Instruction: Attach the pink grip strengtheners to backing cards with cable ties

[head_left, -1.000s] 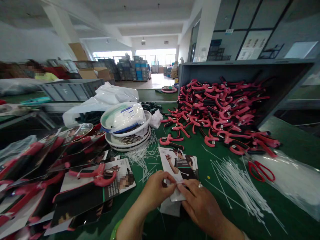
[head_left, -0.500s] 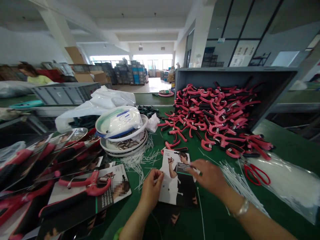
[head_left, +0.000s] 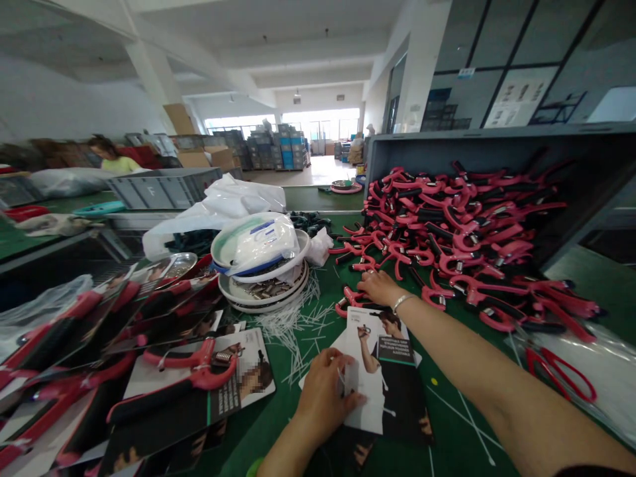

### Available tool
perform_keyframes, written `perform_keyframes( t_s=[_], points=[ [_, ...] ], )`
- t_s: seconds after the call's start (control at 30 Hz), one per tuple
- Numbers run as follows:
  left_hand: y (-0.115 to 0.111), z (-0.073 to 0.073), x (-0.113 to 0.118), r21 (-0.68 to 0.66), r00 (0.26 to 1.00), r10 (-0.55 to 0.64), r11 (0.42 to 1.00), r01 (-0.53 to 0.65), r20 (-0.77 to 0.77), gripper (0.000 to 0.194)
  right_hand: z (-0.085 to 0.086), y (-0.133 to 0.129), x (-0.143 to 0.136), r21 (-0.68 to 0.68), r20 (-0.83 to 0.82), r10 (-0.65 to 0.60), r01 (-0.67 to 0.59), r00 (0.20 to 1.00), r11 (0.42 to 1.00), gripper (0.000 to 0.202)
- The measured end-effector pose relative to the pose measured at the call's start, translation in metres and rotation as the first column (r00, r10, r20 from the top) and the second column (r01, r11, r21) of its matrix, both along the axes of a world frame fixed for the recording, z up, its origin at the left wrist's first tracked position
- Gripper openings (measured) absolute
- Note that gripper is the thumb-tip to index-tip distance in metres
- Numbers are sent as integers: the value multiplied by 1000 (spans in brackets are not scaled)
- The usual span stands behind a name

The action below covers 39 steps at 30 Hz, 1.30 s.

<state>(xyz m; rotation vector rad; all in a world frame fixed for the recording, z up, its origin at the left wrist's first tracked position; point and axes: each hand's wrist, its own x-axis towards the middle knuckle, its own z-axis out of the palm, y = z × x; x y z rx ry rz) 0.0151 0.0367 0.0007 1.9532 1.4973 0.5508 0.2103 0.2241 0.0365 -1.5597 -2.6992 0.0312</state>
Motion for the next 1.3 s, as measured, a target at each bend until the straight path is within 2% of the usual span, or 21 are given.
perform_keyframes(
  t_s=[0.13, 0.23, 0.37, 0.43, 0.47, 0.5, 0.53, 0.57, 0.6, 0.63, 0.7, 0.73, 0.8, 0.97, 1.03, 1.07, 1.1, 1.17, 1.23, 1.27, 1.3],
  points=[
    [1, 3, -1, -4, 998, -17, 1000, 17, -61, 58, 17, 2, 14, -28, -208, -44, 39, 977, 999, 17],
    [1, 4, -2, -2, 997, -27, 1000, 27, -70, 55, 34, -15, 32, -46, -419, -174, 171, 891, 984, 23],
    [0, 4, -2, 9, 998, -22, 1000, 22, -54, 52, 39, -76, 38, -217, -635, -361, 290, 683, 932, 55],
    [0, 3, -2, 25, 999, -26, 999, 27, -46, 52, 33, -116, 28, -338, -699, -429, 264, 572, 903, 53],
    [0, 3, -2, 34, 999, -25, 999, 26, -44, 52, 29, -136, 21, -426, -734, -482, 229, 478, 875, 47],
    [-1, 2, -1, 41, 999, -22, 999, 24, -45, 52, 24, -153, 12, -618, -752, -624, 102, 213, 780, 38],
    [-1, 2, -1, 47, 999, -17, 999, 19, -46, 53, 21, -169, 3, -743, -667, -745, -45, -23, 667, 33],
    [-1, 2, -1, 52, 999, -14, 999, 16, -48, 53, 18, -181, -6, -802, -537, -819, -180, -200, 570, 29],
    [-1, 1, -1, 56, 999, -13, 998, 16, -49, 53, 15, -191, -15, -820, -399, -856, -289, -328, 493, 26],
    [-1, 0, 0, 60, 999, -13, 998, 16, -49, 53, 14, -199, -22, -825, -294, -867, -352, -403, 443, 26],
    [-2, -1, 0, 67, 999, -16, 998, 18, -40, 55, 16, -209, -32, -840, -188, -865, -381, -465, 387, 24],
    [-2, -2, 0, 73, 999, -17, 997, 19, -29, 57, 18, -213, -35, -849, -171, -872, -380, -459, 367, 23],
    [-2, -4, -1, 89, 1000, -15, 996, 15, 3, 62, 22, -221, -38, -859, -201, -900, -372, -388, 352, 23],
    [0, -6, -4, 74, 992, 17, 997, -26, 123, 77, 23, -247, -40, -877, -338, -940, -344, -52, 334, 34],
    [0, -6, -6, 52, 986, 24, 998, -33, 168, 78, 19, -256, -35, -883, -363, -931, -331, 33, 333, 47],
    [1, -6, -7, 45, 983, 18, 999, -26, 184, 75, 17, -258, -32, -883, -392, -918, -307, 65, 356, 52],
    [1, -5, -9, 39, 980, 4, 999, -12, 201, 71, 14, -258, -26, -878, -440, -892, -259, 104, 403, 53],
    [3, -1, -12, 12, 969, -12, 1000, 10, 246, 64, 10, -253, -14, -804, -588, -772, -69, 239, 591, 48],
    [9, 7, -14, -18, 953, 44, 999, -41, 299, 59, 7, -242, -1, -562, -680, -548, 134, 487, 816, 41],
    [13, 13, -13, -11, 947, 85, 996, -86, 311, 56, 5, -235, 4, -410, -654, -432, 189, 621, 892, 37],
    [18, 19, -11, 16, 946, 115, 992, -126, 303, 50, 3, -228, 7, -281, -589, -338, 206, 734, 937, 34]
  ],
)
